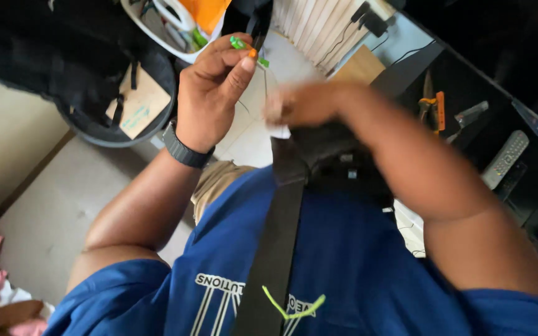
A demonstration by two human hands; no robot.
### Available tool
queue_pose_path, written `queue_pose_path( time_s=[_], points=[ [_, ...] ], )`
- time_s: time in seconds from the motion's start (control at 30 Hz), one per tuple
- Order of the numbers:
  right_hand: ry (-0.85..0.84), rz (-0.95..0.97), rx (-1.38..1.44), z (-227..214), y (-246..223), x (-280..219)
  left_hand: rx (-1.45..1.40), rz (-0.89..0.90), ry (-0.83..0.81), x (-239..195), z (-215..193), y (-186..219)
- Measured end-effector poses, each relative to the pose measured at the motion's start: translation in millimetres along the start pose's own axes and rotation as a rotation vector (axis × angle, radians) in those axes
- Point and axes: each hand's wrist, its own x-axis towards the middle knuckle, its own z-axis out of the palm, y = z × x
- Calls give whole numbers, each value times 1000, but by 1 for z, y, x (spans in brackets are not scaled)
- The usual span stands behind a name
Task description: The person retrieves an orange plastic component from a bag and threads a thin wire through it. They then insert the component into a black electronic device and adjust it. The person also handles a small white packet and places items into their pocket.
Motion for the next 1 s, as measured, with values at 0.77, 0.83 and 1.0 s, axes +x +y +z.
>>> queue_pose_path(
  time_s=[0.77, 0.83, 1.0],
  points=[
    [547, 820, 55, 288, 262, -201, -80, -103, -249, 2, 58, -29],
    [627, 804, 5, 248, 208, -177, -83, -140, -267, -7, 60, -30],
    [1014, -35, 598, 101, 43, -124, -2, -347, -294, -25, 80, -38]
  ],
)
